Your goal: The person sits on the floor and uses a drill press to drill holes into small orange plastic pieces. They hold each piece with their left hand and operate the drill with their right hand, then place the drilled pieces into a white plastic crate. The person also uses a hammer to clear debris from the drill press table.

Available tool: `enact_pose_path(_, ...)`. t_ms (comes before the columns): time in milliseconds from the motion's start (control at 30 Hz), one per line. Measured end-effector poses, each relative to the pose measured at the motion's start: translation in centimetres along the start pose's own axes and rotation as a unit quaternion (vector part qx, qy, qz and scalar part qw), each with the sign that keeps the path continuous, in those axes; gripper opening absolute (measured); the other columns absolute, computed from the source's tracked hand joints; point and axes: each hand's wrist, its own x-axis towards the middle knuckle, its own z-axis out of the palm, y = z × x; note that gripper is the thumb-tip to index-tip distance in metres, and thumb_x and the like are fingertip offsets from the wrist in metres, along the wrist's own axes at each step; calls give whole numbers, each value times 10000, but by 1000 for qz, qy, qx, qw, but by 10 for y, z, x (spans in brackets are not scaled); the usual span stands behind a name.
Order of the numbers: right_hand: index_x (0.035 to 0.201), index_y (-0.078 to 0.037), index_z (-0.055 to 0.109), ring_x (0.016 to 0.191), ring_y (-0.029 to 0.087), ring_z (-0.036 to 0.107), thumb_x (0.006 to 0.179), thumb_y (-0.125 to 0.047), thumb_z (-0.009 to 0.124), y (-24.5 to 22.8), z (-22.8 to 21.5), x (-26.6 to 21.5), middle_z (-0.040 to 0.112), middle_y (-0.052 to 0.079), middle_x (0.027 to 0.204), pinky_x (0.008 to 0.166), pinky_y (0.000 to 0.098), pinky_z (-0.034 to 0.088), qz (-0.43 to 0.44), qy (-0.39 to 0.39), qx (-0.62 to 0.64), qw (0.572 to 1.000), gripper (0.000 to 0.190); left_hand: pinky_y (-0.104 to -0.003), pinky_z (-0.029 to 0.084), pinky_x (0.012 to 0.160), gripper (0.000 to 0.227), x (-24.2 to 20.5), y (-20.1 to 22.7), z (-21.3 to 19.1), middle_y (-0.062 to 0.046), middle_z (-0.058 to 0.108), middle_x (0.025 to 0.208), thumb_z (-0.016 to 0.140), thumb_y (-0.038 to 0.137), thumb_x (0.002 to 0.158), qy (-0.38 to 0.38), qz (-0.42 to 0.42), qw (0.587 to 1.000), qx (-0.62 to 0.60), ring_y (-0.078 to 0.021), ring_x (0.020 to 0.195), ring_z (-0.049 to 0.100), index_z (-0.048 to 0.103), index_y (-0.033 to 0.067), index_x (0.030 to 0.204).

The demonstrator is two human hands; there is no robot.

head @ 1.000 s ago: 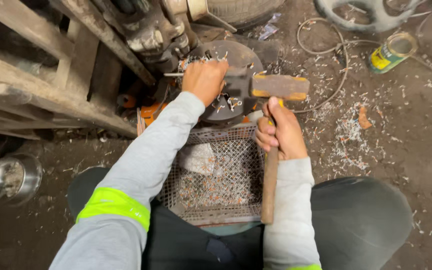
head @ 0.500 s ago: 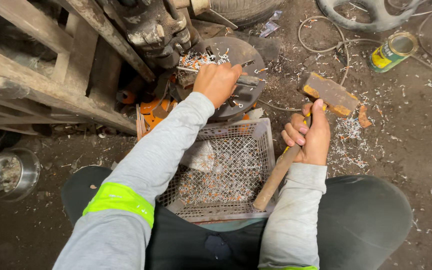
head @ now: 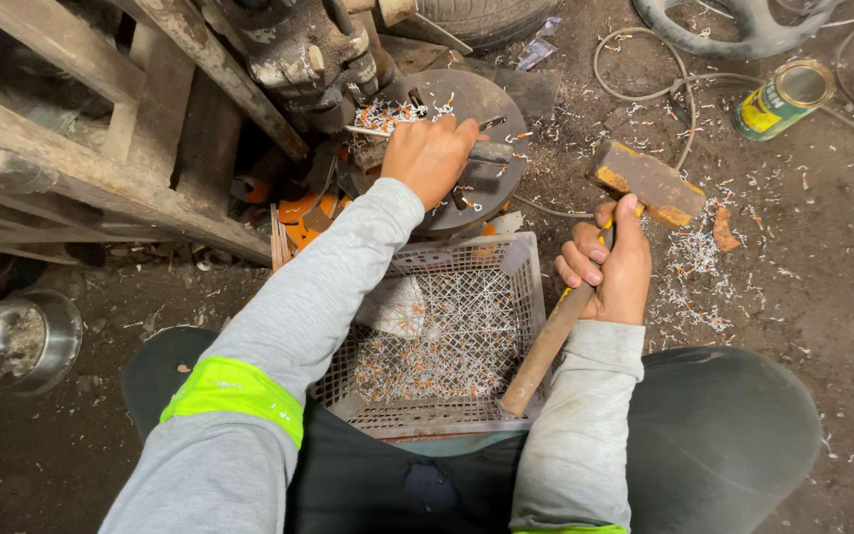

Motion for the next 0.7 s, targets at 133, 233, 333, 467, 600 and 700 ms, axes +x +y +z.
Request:
enact_pose_path(133,1003,-141,513,421,51,266,1125,-474,463,-1,-8,0,334,-55,620,406,243,282,-15,-12,31,999,358,-446,519,547,197,-4,-1,3,-68,651,708,701,288,967,33,18,999,-6,-293,617,683,658,139,845)
enact_pose_path(233,1000,-146,520,419,51,265,1131,-480,452,-2,-14,2,333,-58,615,405,243,280,-23,-15,48,999,366,-439,515,542,202,-5,-2,8,-62,635,708,707,293,963,41,23,999,-7,-286,610,676,648,142,842)
enact_pose_path(333,990,-151,522,415,52,265,1131,-488,446,0,-15,4,334,-59,607,401,245,279,-18,-22,71,997,373,-433,506,535,185,-7,-4,10,-57,621,708,725,275,958,55,31,998,-16,-279,597,663,646,144,853)
enact_pose_path(467,986,-146,524,405,50,271,1120,-499,449,9,-8,7,338,-64,597,390,245,281,-1,-38,112,993,385,-433,509,564,190,-11,-6,9,-52,600,723,746,262,912,77,53,996,-16,-275,622,659,616,138,850)
enact_pose_path(600,985,-141,515,400,41,278,1117,-478,471,24,6,6,340,-72,598,377,238,278,37,-57,85,994,365,-429,496,534,211,-12,-6,6,-53,591,717,752,266,940,71,51,996,-16,-265,608,656,618,128,854)
enact_pose_path(700,951,-139,496,378,51,284,1085,-478,482,31,18,6,349,-62,576,359,254,289,75,-68,22,995,364,-426,496,536,223,-8,-3,4,-47,591,714,736,273,966,66,39,997,-16,-271,618,661,613,141,834)
